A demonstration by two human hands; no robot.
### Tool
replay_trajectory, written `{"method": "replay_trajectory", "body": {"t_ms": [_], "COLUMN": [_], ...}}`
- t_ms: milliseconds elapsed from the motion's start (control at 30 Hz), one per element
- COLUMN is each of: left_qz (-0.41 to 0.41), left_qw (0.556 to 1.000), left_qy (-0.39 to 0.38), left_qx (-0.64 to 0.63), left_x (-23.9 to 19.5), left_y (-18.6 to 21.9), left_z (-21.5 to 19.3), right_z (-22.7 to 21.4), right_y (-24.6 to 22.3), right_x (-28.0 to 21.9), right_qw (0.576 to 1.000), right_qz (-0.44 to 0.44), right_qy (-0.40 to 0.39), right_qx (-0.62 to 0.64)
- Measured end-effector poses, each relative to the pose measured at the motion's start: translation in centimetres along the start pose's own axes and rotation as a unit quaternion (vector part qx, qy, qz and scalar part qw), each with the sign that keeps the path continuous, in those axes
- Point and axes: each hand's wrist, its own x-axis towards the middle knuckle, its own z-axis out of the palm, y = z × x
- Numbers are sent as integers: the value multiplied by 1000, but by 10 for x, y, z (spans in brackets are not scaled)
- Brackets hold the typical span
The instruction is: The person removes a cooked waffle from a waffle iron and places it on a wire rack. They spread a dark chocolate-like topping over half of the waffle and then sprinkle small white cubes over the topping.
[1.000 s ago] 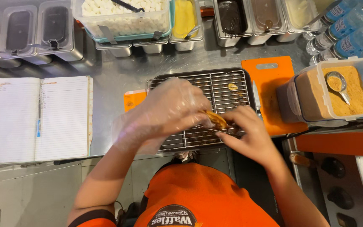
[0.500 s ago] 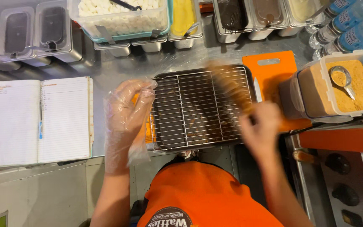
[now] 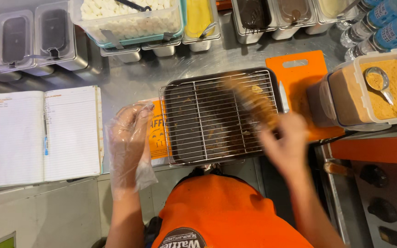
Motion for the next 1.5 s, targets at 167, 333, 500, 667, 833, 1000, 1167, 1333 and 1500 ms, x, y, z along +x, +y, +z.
{"method": "replay_trajectory", "body": {"t_ms": [167,333,500,667,833,1000,1167,1333,1500], "left_qz": [80,55,42,0,154,5,-24,-52,-63], "left_qw": [997,997,997,994,980,999,988,995,987], "left_qy": [-10,-11,-31,-42,-31,-39,-51,-44,-51], "left_qx": [8,46,61,-100,122,14,-144,-77,-141], "left_x": [2,-3,-5,-1,-7,-10,-1,-6,-6], "left_y": [-4,-16,-15,-12,-16,-11,-5,-4,-4], "left_z": [3,5,14,16,11,16,19,18,24], "right_z": [13,-37,1,12,-45,-16,-4,-46,-1], "right_y": [-19,43,5,-18,37,10,-12,37,6], "right_x": [-15,8,-1,-11,4,-7,-16,8,-10], "right_qw": [986,980,998,990,985,998,986,978,998], "right_qz": [-5,30,43,48,66,51,66,59,67], "right_qy": [-148,53,-20,-112,46,16,-121,67,-19], "right_qx": [83,-189,-33,65,-152,-39,90,-186,6]}}
